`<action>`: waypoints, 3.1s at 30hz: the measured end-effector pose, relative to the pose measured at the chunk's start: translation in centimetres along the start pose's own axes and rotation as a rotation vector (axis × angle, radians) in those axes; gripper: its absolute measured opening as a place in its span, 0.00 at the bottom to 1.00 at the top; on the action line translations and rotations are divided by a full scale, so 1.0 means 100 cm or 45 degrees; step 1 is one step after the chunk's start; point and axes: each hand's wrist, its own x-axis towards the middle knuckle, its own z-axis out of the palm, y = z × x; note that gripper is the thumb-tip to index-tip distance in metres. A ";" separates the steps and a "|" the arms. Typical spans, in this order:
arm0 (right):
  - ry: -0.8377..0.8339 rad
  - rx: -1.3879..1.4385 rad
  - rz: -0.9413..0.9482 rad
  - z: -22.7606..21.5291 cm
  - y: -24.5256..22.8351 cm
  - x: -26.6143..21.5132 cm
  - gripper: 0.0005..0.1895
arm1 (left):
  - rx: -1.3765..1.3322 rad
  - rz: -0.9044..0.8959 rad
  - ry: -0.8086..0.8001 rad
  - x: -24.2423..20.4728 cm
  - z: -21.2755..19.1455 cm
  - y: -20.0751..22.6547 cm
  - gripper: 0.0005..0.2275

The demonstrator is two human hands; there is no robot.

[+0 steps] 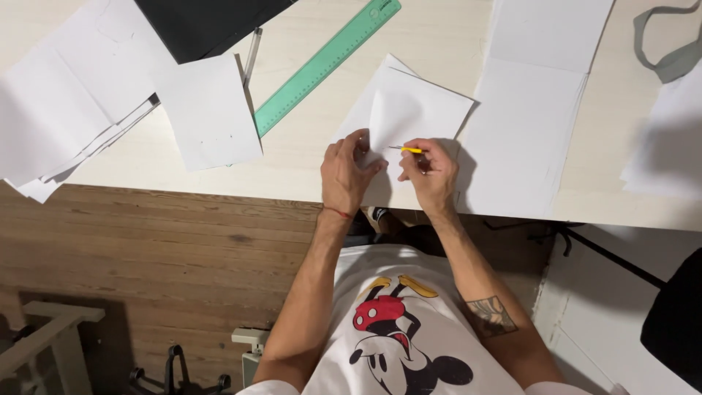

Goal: Marking specific points on small paper templates using a pencil and organizing materials on a workbench.

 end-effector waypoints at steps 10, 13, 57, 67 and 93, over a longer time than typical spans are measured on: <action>-0.033 -0.040 -0.119 0.001 -0.007 0.003 0.07 | -0.363 -0.070 -0.319 0.025 -0.008 -0.041 0.14; -0.015 -0.103 -0.164 -0.003 0.006 0.002 0.07 | -0.584 -0.092 -0.412 0.030 -0.004 -0.062 0.17; -0.078 -0.303 -0.199 -0.012 -0.013 0.013 0.05 | -0.829 -0.164 -0.456 0.030 -0.017 -0.017 0.09; -0.275 -0.123 0.147 -0.025 -0.028 0.017 0.04 | -0.608 -0.190 -0.422 0.029 -0.022 -0.004 0.20; -0.360 -0.087 0.114 -0.027 -0.024 0.017 0.06 | -0.559 -0.286 -0.537 0.030 -0.006 -0.035 0.32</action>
